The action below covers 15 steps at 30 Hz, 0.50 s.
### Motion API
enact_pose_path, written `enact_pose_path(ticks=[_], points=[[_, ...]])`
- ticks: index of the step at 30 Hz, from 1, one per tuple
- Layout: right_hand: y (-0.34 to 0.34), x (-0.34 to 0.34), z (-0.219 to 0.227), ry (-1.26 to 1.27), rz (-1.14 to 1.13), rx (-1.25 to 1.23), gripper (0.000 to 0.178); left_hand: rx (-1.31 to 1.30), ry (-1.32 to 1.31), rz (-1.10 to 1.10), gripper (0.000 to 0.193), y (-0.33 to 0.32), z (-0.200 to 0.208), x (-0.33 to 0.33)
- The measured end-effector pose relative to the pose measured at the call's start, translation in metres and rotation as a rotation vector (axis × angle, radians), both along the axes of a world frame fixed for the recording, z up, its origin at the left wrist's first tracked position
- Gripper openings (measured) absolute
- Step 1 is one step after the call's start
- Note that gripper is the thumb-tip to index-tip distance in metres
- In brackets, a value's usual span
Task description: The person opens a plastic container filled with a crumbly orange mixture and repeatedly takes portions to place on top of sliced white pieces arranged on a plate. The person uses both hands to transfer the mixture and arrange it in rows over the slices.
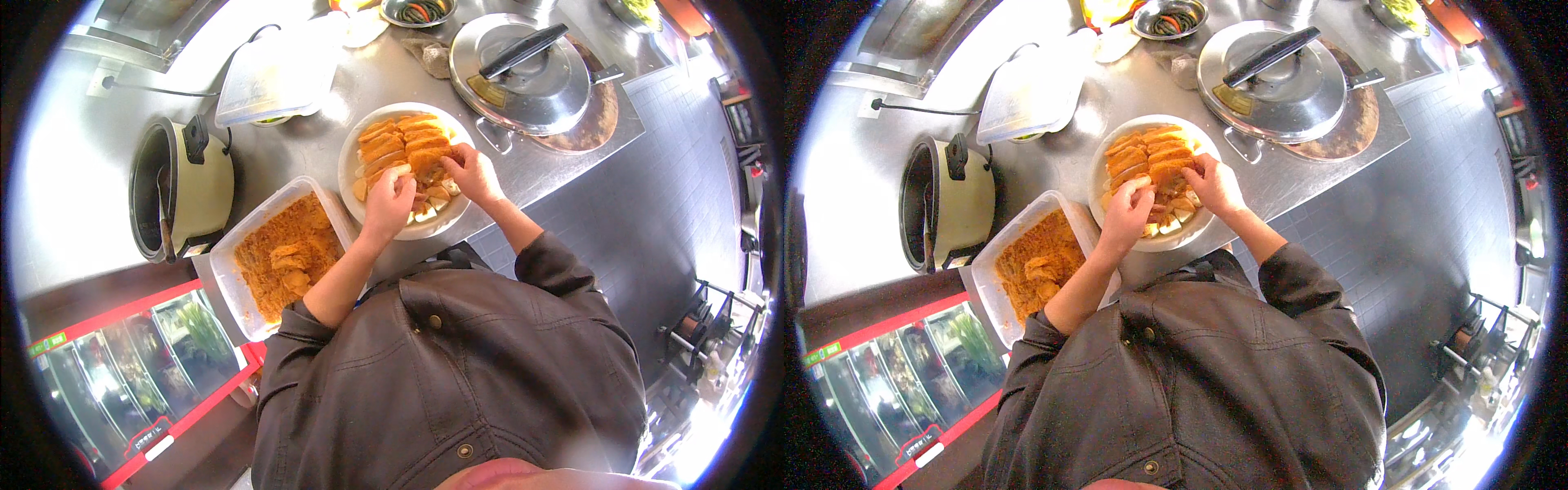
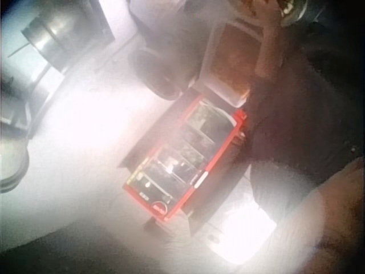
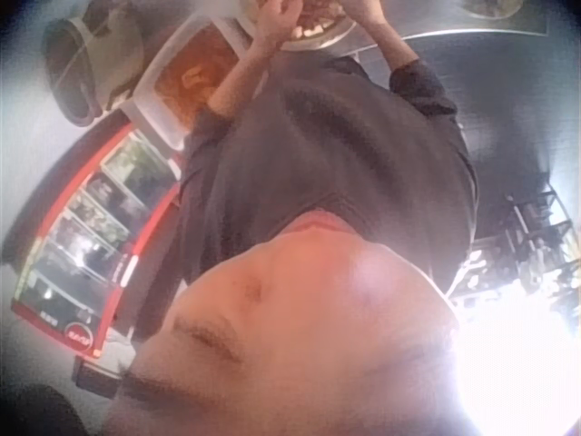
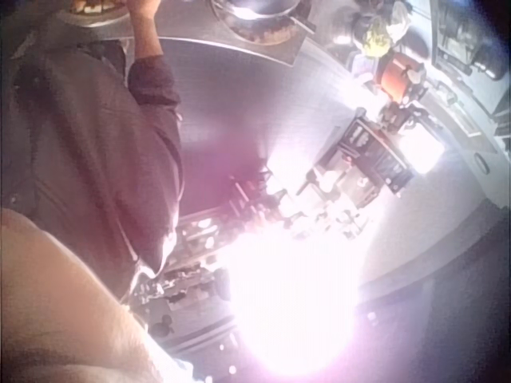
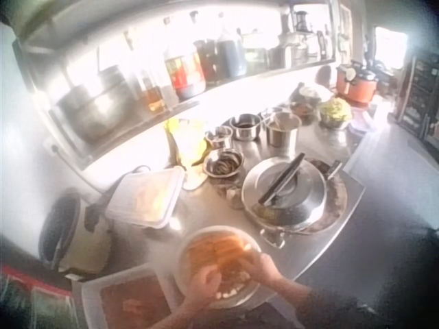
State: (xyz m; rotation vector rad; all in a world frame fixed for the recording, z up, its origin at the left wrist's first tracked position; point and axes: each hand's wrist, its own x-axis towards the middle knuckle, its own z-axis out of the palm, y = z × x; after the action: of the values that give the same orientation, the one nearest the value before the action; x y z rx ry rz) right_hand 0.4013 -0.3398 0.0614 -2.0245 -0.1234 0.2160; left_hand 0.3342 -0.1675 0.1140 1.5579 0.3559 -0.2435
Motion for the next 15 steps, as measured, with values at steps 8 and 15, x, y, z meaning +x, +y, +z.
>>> enact_pose_path(ticks=[8, 15], points=[[0.003, 0.0, 0.003, -0.111, -0.03, -0.104, 0.03, 0.982, -0.506, -0.392, 0.031, -0.006, -0.008, -0.002], [0.001, -0.005, 0.019, -0.18, -0.054, -0.082, 0.025, 0.939, -0.541, -0.244, 0.032, 0.046, 0.037, -0.032]])
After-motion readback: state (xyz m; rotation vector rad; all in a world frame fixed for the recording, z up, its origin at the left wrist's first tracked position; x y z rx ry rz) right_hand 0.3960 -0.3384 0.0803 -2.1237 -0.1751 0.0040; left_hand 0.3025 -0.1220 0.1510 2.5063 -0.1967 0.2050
